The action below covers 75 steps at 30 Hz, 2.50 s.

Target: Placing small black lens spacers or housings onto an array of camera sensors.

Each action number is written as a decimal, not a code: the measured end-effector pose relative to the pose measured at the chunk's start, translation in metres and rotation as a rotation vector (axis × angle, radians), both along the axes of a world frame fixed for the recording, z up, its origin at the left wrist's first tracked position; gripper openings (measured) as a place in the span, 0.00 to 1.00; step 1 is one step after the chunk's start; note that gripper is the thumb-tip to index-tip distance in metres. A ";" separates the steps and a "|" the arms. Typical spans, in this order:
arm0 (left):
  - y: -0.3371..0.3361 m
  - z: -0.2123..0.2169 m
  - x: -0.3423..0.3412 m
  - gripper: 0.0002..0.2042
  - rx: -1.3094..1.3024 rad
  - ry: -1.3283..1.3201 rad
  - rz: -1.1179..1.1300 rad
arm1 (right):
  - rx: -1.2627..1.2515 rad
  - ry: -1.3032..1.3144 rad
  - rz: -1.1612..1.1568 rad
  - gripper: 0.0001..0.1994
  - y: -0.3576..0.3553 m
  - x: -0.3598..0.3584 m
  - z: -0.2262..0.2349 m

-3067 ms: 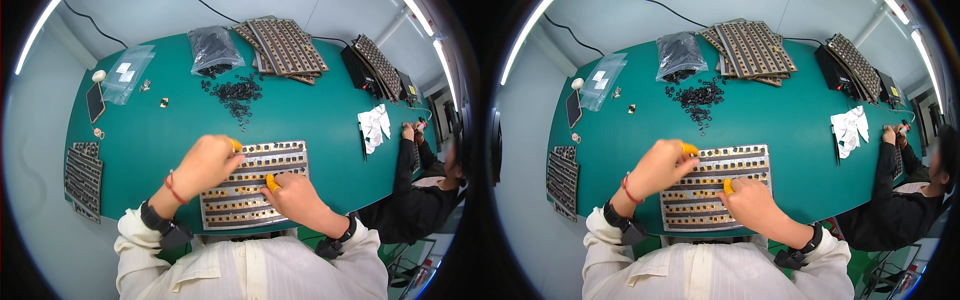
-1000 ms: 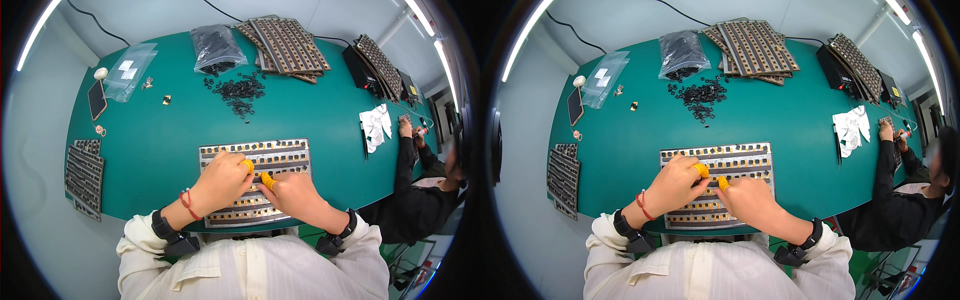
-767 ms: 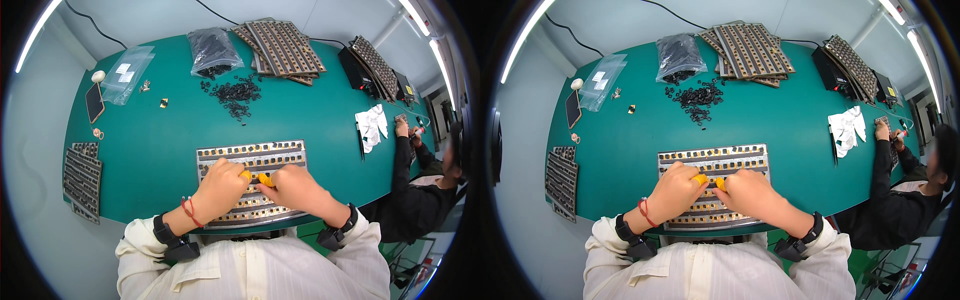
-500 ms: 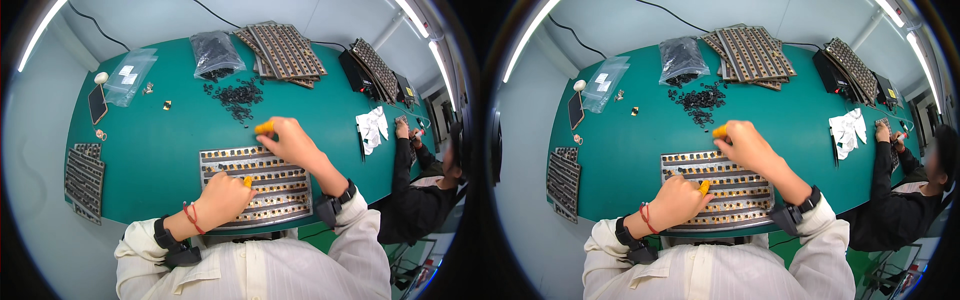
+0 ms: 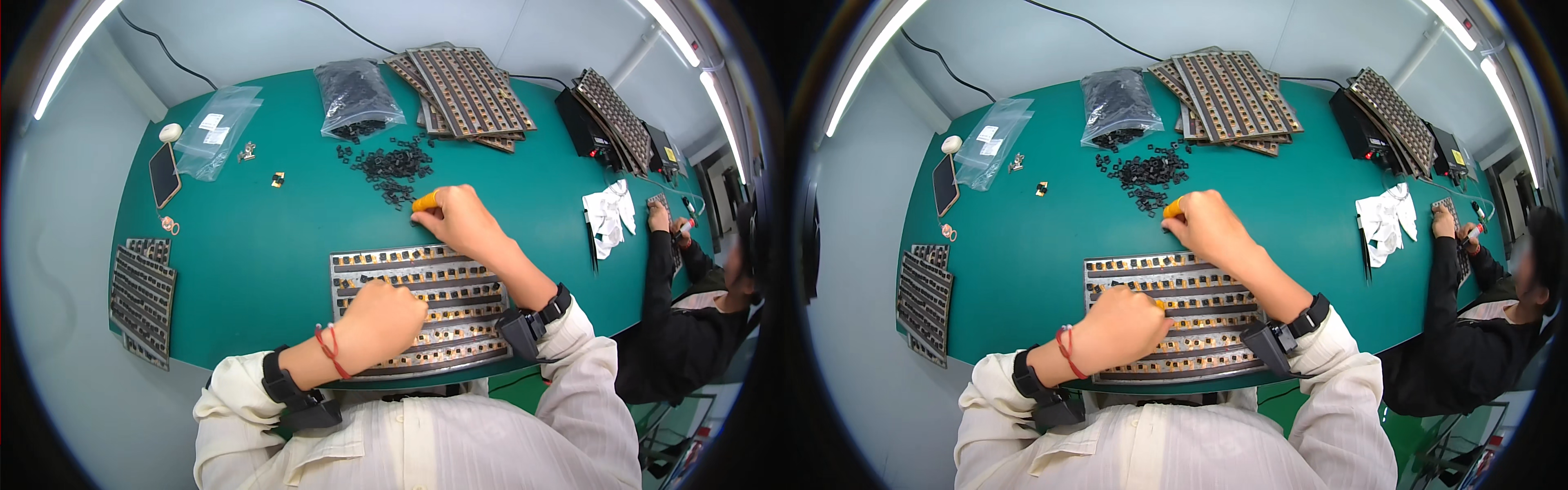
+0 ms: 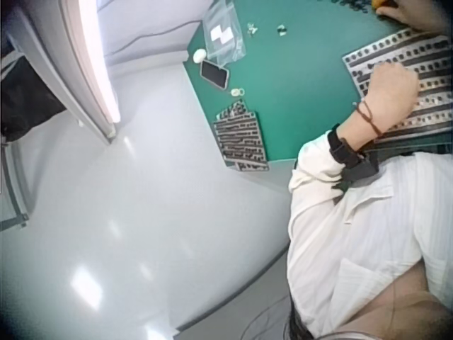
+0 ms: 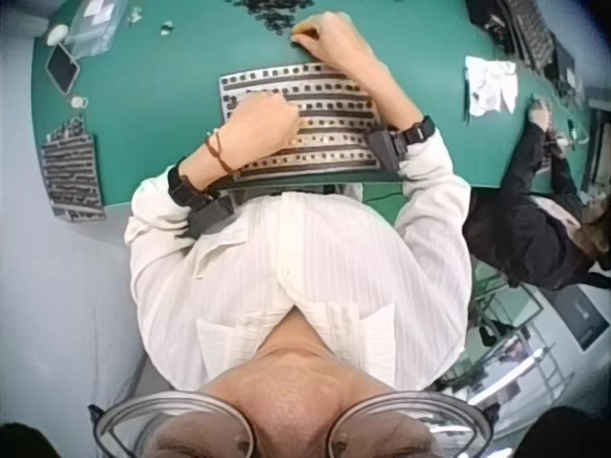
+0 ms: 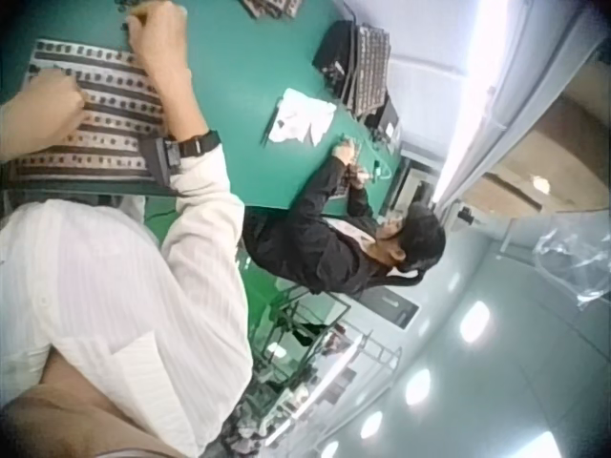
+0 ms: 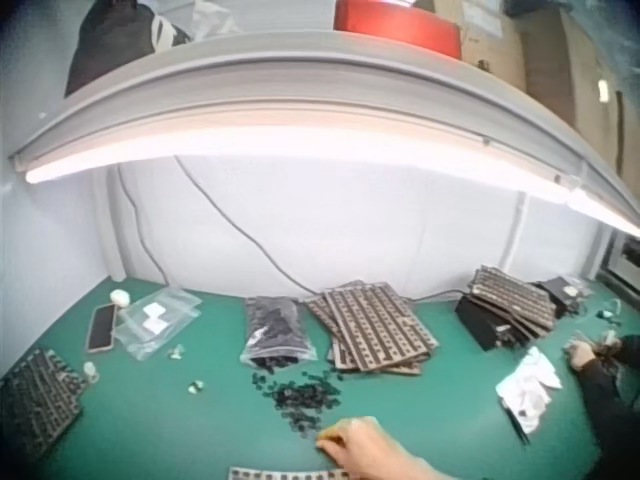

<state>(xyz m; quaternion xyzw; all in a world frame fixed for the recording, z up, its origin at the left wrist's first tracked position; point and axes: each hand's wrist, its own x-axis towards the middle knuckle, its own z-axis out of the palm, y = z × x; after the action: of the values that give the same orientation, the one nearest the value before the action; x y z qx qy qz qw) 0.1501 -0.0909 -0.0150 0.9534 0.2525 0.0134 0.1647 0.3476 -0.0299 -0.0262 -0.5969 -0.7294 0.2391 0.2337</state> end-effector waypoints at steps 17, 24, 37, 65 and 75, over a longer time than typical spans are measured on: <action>0.099 -0.028 0.020 0.15 -0.065 -0.306 0.614 | -0.002 0.100 -0.042 0.11 -0.004 0.023 0.004; 0.091 -0.016 0.010 0.10 -0.157 -0.209 0.564 | -0.031 0.167 0.019 0.09 -0.004 0.015 -0.005; 0.089 -0.029 -0.001 0.08 -0.043 -0.419 0.517 | 0.029 0.094 0.036 0.06 -0.004 -0.003 -0.013; 0.010 0.004 -0.085 0.05 -0.199 -0.236 0.295 | 0.189 -0.091 0.144 0.08 -0.111 -0.015 -0.016; -0.020 -0.007 -0.100 0.09 0.088 -0.212 0.261 | 0.025 -0.267 0.157 0.17 -0.123 -0.024 0.002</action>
<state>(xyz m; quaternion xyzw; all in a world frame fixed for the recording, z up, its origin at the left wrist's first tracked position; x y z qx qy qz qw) 0.0498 -0.1105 -0.0224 0.9121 0.3546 0.1460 0.1452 0.3240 -0.1525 -0.0240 -0.5616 -0.8012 0.1661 0.1228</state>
